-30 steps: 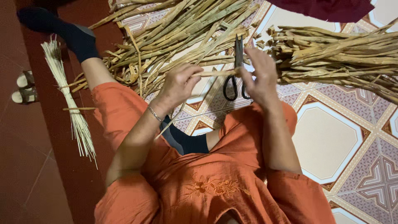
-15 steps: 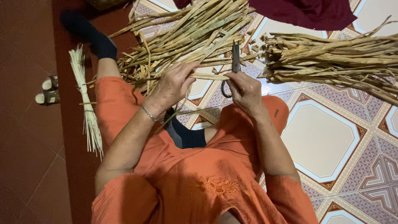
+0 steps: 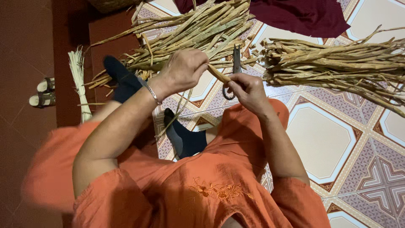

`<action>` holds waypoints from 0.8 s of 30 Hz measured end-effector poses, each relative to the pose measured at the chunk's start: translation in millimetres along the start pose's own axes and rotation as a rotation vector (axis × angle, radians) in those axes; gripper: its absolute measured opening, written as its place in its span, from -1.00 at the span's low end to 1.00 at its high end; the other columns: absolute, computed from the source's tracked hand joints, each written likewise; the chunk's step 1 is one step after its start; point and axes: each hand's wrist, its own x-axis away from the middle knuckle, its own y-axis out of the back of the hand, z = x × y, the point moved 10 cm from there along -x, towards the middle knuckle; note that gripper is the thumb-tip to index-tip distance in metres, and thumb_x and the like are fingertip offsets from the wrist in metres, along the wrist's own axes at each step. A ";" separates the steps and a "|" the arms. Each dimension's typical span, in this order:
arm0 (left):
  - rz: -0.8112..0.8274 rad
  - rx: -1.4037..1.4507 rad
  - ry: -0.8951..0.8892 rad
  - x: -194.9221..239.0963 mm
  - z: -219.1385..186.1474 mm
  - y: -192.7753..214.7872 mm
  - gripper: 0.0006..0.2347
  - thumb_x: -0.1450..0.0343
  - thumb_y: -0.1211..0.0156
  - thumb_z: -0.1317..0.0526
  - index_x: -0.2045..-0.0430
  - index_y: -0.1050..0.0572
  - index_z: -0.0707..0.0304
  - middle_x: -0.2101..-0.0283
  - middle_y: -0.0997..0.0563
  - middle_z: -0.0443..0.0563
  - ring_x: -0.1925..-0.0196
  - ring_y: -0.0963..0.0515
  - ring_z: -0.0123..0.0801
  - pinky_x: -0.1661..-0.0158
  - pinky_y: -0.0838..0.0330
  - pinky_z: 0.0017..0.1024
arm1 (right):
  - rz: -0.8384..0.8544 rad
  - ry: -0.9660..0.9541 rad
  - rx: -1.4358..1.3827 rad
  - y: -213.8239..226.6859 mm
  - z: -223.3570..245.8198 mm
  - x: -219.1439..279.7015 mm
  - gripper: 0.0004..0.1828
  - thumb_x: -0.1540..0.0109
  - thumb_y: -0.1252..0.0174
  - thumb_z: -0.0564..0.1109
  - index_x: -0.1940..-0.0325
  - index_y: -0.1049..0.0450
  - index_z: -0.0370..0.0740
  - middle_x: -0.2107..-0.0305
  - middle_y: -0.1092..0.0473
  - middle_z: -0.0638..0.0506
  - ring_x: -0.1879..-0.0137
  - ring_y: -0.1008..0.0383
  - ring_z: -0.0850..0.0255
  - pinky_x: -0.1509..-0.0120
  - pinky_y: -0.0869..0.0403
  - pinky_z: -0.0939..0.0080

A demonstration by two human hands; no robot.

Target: The person sits on a tiled floor and uses scissors to cut dried sticks into shorter pieces. They handle the sticks one at a time, trim them, and place the cut pieces into a pile.

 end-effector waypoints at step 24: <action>0.295 0.733 0.355 -26.2 37.4 -92.9 -0.82 -0.52 -0.17 0.17 0.48 -0.52 0.21 0.52 -0.46 -0.11 0.54 -0.36 -0.53 0.52 -0.25 -0.58 | -0.391 0.227 0.382 44.6 14.7 2.0 -0.89 -0.39 -0.16 -0.27 0.05 -0.56 -0.35 0.40 -0.51 -0.09 0.38 -0.51 0.22 0.29 -0.45 0.24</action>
